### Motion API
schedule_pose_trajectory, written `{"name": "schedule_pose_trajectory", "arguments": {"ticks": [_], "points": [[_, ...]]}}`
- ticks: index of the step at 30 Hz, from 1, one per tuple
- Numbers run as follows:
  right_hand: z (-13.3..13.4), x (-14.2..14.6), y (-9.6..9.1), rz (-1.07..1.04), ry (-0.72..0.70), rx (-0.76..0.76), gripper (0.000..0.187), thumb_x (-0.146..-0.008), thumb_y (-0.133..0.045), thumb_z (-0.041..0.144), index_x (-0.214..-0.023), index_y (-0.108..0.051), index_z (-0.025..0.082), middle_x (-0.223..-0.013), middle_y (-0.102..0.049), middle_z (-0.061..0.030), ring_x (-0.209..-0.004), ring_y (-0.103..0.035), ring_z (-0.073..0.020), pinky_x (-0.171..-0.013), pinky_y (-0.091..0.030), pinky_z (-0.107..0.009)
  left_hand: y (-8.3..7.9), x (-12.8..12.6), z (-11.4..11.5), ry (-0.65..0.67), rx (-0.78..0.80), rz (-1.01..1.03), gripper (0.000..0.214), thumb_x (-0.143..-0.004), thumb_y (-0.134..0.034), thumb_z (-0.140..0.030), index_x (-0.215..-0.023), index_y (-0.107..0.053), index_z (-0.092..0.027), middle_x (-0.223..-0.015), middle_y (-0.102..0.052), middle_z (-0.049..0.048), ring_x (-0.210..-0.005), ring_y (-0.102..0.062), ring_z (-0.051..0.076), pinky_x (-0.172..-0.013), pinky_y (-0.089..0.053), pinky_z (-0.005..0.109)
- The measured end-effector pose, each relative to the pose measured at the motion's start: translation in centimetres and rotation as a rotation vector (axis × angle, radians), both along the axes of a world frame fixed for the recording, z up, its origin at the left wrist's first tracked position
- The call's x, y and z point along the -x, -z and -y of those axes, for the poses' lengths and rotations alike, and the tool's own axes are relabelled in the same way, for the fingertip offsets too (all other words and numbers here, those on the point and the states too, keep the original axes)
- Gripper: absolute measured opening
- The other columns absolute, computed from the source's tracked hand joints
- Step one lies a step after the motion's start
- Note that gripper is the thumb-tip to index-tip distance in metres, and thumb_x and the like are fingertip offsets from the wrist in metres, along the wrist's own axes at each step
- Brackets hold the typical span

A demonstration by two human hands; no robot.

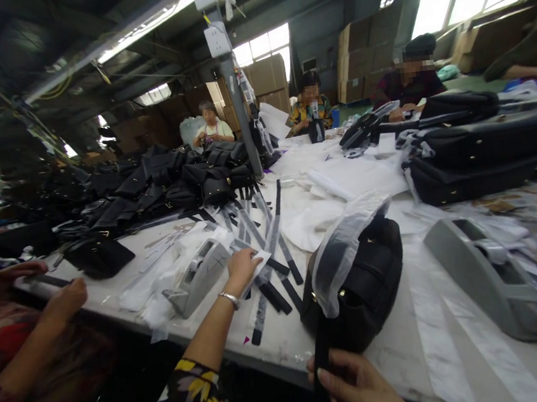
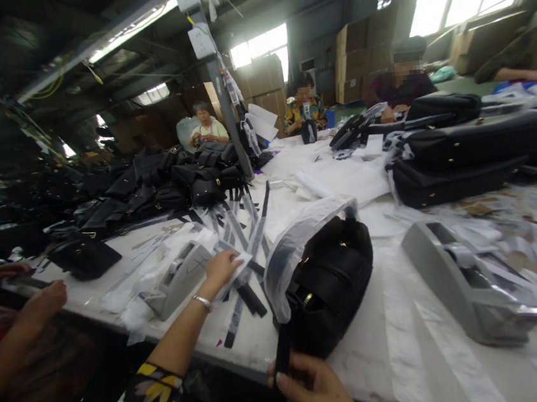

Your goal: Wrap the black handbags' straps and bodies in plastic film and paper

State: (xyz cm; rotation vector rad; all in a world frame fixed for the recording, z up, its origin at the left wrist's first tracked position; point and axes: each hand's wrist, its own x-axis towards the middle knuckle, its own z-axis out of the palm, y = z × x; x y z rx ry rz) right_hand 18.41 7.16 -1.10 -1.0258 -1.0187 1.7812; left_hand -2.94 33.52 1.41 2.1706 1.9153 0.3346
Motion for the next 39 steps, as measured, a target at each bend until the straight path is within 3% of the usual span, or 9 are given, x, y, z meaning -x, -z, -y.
{"name": "schedule_pose_trajectory", "arguments": {"ticks": [6,11,17,19,22,25,30,34,39], "points": [[0.0,0.0,0.9,0.016,-0.002,-0.06,0.064,-0.07,-0.072,0.072,-0.099,-0.076,0.015,-0.087,-0.068,-0.0069,-0.061,-0.051,-0.0093,-0.056,-0.041,-0.02,-0.4,1.2,-1.3,0.01,-0.044,0.099,0.029,-0.094,-0.061,-0.037,-0.115,-0.063,-0.016,-0.115,-0.065,0.0084,-0.099,-0.065,0.022,-0.086,-0.055,0.044],[0.0,0.1,0.6,0.037,0.034,-0.079,0.062,-0.069,-0.075,0.069,-0.096,-0.077,0.013,-0.072,-0.062,-0.0028,-0.058,-0.048,-0.0083,-0.056,-0.038,-0.02,-1.2,2.1,-1.2,0.013,-0.121,0.222,0.029,-0.094,-0.062,-0.035,-0.116,-0.063,-0.016,-0.119,-0.064,0.009,-0.104,-0.064,0.023,-0.09,-0.054,0.046],[-0.1,0.2,0.7,0.043,0.041,-0.086,0.057,-0.073,-0.075,0.063,-0.099,-0.078,0.012,-0.067,-0.061,-0.0027,-0.059,-0.048,-0.009,-0.055,-0.036,-0.02,-3.8,2.1,0.5,-0.054,-0.179,0.483,0.028,-0.094,-0.062,-0.038,-0.11,-0.065,-0.015,-0.11,-0.068,0.0073,-0.097,-0.066,0.021,-0.088,-0.055,0.044],[-0.2,0.2,0.2,0.019,0.044,-0.097,0.055,-0.072,-0.077,0.062,-0.097,-0.079,0.013,-0.071,-0.064,-0.0033,-0.06,-0.05,-0.0095,-0.055,-0.039,-0.02,-4.7,1.9,2.5,-0.048,-0.167,0.603,0.027,-0.094,-0.062,-0.04,-0.103,-0.066,-0.014,-0.102,-0.07,0.006,-0.09,-0.068,0.02,-0.084,-0.056,0.041],[0.0,0.2,-1.0,-0.032,0.031,-0.087,0.052,-0.07,-0.08,0.059,-0.096,-0.079,0.014,-0.074,-0.066,-0.0032,-0.063,-0.054,-0.0102,-0.058,-0.042,-0.02,-4.9,1.5,7.7,-0.036,-0.105,0.784,0.035,-0.089,-0.065,-0.047,-0.099,-0.069,-0.014,-0.09,-0.073,0.0056,-0.079,-0.069,0.018,-0.072,-0.056,0.031],[0.3,0.0,-1.8,-0.068,0.01,-0.072,0.047,-0.075,-0.08,0.053,-0.1,-0.078,0.014,-0.075,-0.065,-0.0022,-0.065,-0.053,-0.0094,-0.06,-0.042,-0.019,-3.5,1.2,14.4,-0.07,-0.004,0.928,0.041,-0.078,-0.074,-0.052,-0.096,-0.072,-0.015,-0.083,-0.075,0.0059,-0.072,-0.069,0.017,-0.06,-0.051,0.024],[0.8,-0.8,-1.7,0.002,0.033,-0.091,0.035,-0.085,-0.074,0.043,-0.106,-0.078,0.015,-0.073,-0.063,-0.0009,-0.068,-0.052,-0.0097,-0.063,-0.042,-0.021,0.3,0.5,23.6,-0.232,0.166,1.115,0.04,-0.068,-0.083,-0.044,-0.095,-0.073,-0.018,-0.086,-0.077,0.0069,-0.074,-0.071,0.019,-0.063,-0.054,0.025],[0.8,-1.2,-1.8,0.1,0.058,-0.141,0.03,-0.086,-0.073,0.039,-0.106,-0.078,0.017,-0.081,-0.066,-0.0023,-0.073,-0.058,-0.0121,-0.068,-0.047,-0.024,2.0,-0.1,27.0,-0.316,0.223,1.213,0.035,-0.063,-0.087,-0.039,-0.087,-0.071,-0.018,-0.079,-0.076,0.0042,-0.073,-0.071,0.018,-0.069,-0.055,0.026],[0.8,-0.6,-1.7,0.118,0.157,-0.211,0.022,-0.085,-0.074,0.037,-0.099,-0.08,0.02,-0.09,-0.069,-0.0037,-0.076,-0.061,-0.0143,-0.067,-0.053,-0.024,2.1,-0.1,29.1,-0.308,0.267,1.231,0.034,-0.064,-0.087,-0.031,-0.09,-0.071,-0.017,-0.073,-0.073,0.0011,-0.067,-0.068,0.016,-0.065,-0.054,0.024]]}}
